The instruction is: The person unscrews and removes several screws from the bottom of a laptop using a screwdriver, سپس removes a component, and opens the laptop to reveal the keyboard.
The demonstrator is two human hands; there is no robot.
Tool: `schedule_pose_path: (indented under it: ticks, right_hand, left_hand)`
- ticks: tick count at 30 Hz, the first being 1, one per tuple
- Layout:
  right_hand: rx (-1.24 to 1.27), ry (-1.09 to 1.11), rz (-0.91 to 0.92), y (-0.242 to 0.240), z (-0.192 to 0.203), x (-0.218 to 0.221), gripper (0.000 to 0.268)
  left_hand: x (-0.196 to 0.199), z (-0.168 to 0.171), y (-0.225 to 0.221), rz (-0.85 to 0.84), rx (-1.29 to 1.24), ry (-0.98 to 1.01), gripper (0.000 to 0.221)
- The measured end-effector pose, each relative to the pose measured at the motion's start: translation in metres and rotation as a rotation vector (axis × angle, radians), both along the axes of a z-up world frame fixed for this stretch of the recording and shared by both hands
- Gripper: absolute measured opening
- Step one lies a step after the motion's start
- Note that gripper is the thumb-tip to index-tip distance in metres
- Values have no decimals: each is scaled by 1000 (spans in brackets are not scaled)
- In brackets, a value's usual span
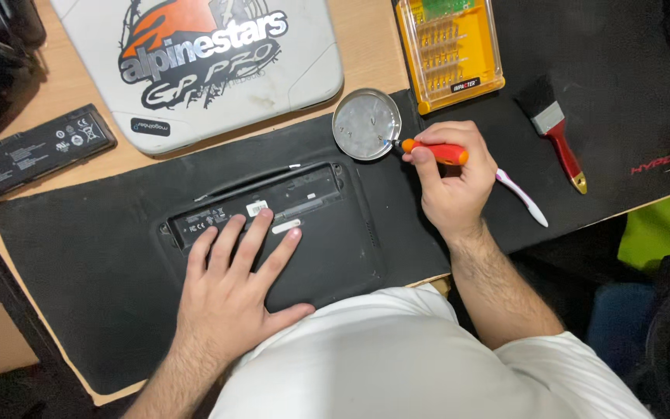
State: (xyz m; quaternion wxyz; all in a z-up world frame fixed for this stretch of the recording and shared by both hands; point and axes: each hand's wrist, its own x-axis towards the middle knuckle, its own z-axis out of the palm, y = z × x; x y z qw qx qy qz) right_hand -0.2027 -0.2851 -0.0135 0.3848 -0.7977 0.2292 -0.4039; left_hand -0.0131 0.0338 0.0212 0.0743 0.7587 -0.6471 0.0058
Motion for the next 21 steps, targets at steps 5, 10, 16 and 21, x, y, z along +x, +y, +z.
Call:
schedule_pose_path:
  ticks: [5,10,16,21]
  right_hand:
    - [-70,61,-27,-2,-3,0,15]
    - [-90,81,-28,-3,-2,2,14]
    - [-99,98,-26,-3,-4,5,14]
    - [7,19,-36,0,1,8,10]
  left_hand:
    - [18,5,-9,-19,9,-1,114]
    - [21,6,-12,-28,17,13,117]
    - [21,3,-12,-16,19,-2,114]
    - [21,5,-13,-10,-4,-5,105]
